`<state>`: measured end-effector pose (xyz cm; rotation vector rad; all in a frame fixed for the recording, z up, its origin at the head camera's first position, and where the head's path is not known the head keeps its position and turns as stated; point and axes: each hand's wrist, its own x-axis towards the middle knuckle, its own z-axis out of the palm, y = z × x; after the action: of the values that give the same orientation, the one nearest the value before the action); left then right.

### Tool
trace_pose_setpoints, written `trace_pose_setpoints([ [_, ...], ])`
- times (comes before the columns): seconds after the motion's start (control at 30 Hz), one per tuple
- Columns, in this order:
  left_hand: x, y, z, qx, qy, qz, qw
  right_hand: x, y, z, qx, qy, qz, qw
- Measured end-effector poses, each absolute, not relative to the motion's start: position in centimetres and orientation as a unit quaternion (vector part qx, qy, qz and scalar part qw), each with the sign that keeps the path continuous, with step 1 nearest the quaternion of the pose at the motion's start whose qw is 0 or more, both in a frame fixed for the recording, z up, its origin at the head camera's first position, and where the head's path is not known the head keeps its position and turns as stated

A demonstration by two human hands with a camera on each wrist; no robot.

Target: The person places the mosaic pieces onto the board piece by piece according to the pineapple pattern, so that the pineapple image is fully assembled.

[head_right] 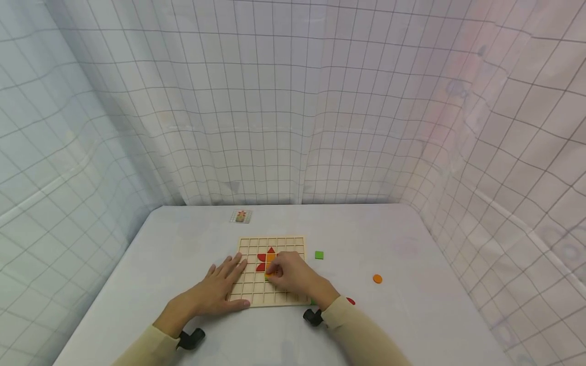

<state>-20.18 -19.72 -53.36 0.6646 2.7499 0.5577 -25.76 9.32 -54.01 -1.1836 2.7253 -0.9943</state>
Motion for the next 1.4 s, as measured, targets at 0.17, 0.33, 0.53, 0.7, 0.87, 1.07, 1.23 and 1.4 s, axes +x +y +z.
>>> trace_pose_setpoints([
  [0.17, -20.2, -19.8, -53.5, 0.232, 0.946, 0.191, 0.125, -25.8, 8.7, -54.1, -0.37, 0.872, -0.319, 0.017],
  [0.33, -20.1, -19.7, -53.4, 0.232, 0.946, 0.191, 0.122, -25.8, 8.2, -54.2, -0.374, 0.874, -0.311, 0.016],
  [0.53, -20.0, -19.7, -53.2, 0.23, 0.946, 0.192, 0.126, -25.9, 7.7, -54.2, -0.371, 0.875, -0.31, 0.019],
  [0.7, -20.0, -19.7, -53.2, 0.231, 0.945, 0.193, 0.127, -25.9, 7.2, -54.2, -0.374, 0.876, -0.305, 0.014],
  [0.87, -20.1, -19.7, -53.3, 0.233, 0.945, 0.191, 0.125, -25.9, 6.8, -54.1, -0.371, 0.88, -0.297, 0.015],
  [1.07, -20.1, -19.7, -53.3, 0.234, 0.945, 0.191, 0.123, -25.9, 6.9, -54.1, -0.372, 0.88, -0.296, 0.009],
  [1.23, -20.1, -19.7, -53.3, 0.233, 0.945, 0.193, 0.123, -25.7, 7.7, -53.9, -0.357, 0.883, -0.303, 0.013],
  [1.4, -20.1, -19.7, -53.4, 0.229, 0.947, 0.19, 0.124, -25.6, 8.9, -53.8, -0.34, 0.891, -0.302, 0.002],
])
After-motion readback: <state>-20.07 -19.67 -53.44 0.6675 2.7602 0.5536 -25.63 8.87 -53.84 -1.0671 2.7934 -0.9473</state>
